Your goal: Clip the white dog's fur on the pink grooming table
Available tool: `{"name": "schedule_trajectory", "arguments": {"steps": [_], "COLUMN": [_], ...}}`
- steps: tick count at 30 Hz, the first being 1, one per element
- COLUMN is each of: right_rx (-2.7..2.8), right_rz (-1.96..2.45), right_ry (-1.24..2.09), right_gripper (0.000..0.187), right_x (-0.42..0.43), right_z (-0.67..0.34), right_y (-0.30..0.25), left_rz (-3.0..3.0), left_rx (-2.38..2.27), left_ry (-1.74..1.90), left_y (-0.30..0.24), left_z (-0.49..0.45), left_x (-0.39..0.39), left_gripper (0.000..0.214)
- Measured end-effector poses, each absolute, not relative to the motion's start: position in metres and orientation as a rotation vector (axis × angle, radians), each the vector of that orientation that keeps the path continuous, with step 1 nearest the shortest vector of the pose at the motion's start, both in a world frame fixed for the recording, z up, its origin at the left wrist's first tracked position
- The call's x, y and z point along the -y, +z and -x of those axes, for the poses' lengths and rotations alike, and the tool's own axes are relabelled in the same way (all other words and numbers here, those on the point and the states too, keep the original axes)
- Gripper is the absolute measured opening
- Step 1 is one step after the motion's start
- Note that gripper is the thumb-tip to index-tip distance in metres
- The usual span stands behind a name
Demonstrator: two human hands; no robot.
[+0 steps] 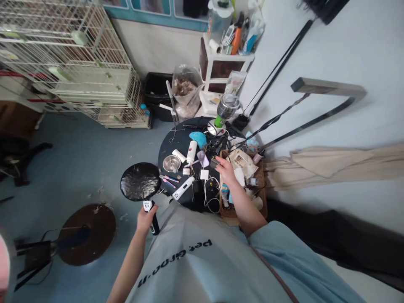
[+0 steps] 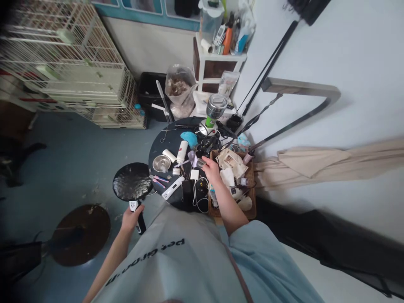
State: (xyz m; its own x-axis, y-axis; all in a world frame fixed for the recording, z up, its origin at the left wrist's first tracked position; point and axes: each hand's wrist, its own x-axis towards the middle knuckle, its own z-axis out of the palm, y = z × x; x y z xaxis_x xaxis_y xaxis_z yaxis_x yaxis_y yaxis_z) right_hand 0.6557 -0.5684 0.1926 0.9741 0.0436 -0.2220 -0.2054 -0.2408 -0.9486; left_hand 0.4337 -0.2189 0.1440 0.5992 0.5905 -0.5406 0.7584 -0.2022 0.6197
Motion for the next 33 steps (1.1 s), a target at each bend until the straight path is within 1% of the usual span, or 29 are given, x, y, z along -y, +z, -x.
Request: {"name": "schedule_trajectory", "arguments": {"steps": [4, 9, 11, 14, 15, 16, 19, 20, 21, 25, 27, 30, 31, 33], "right_rx": [-0.160, -0.206, -0.265, -0.372, -0.390, -0.393, -0.333, -0.306, -0.285, -0.239, -0.203, -0.175, -0.163, -0.094], "right_rz": [1.973, 2.277, 2.409, 2.579, 2.620, 2.652, 2.707, 2.718, 2.728, 2.752, 2.740, 2.744, 2.752, 2.753], "right_ry": [0.205, 0.212, 0.170, 0.174, 0.214, 0.265, 0.401, 0.421, 0.427, 0.423, 0.493, 0.550, 0.533, 0.470], "right_gripper": [0.054, 0.037, 0.042, 0.063, 0.066, 0.064, 0.036, 0.029, 0.027, 0.030, 0.025, 0.017, 0.019, 0.031], "right_x": [0.590, 0.642, 0.663, 0.686, 0.691, 0.695, 0.711, 0.719, 0.729, 0.776, 0.788, 0.774, 0.762, 0.731], "right_z": [-0.647, -0.654, -0.671, -0.704, -0.713, -0.721, -0.728, -0.724, -0.717, -0.663, -0.633, -0.604, -0.602, -0.612], "right_y": [0.178, 0.172, 0.171, 0.167, 0.166, 0.165, 0.169, 0.173, 0.179, 0.200, 0.202, 0.191, 0.185, 0.173], "left_rz": [-1.899, -1.883, -1.890, -1.912, -1.916, -1.916, -1.895, -1.890, -1.889, -1.903, -1.906, -1.913, -1.912, -1.914], "left_rx": [-1.168, -1.263, -1.285, -1.282, -1.277, -1.273, -1.303, -1.318, -1.330, -1.360, -1.372, -1.363, -1.359, -1.345], "left_ry": [-0.230, -0.280, -0.310, -0.311, -0.303, -0.292, -0.267, -0.267, -0.274, -0.308, -0.305, -0.312, -0.310, -0.317], "left_y": [0.144, 0.140, 0.142, 0.149, 0.151, 0.154, 0.160, 0.161, 0.161, 0.161, 0.160, 0.159, 0.159, 0.158], "left_z": [-0.422, -0.409, -0.407, -0.408, -0.408, -0.408, -0.407, -0.406, -0.405, -0.401, -0.402, -0.407, -0.409, -0.412], "left_x": [0.216, 0.214, 0.216, 0.224, 0.228, 0.231, 0.239, 0.241, 0.241, 0.238, 0.237, 0.239, 0.240, 0.242], "left_gripper": [0.049, 0.055, 0.055, 0.051, 0.050, 0.050, 0.051, 0.051, 0.050, 0.047, 0.046, 0.045, 0.045, 0.045]}}
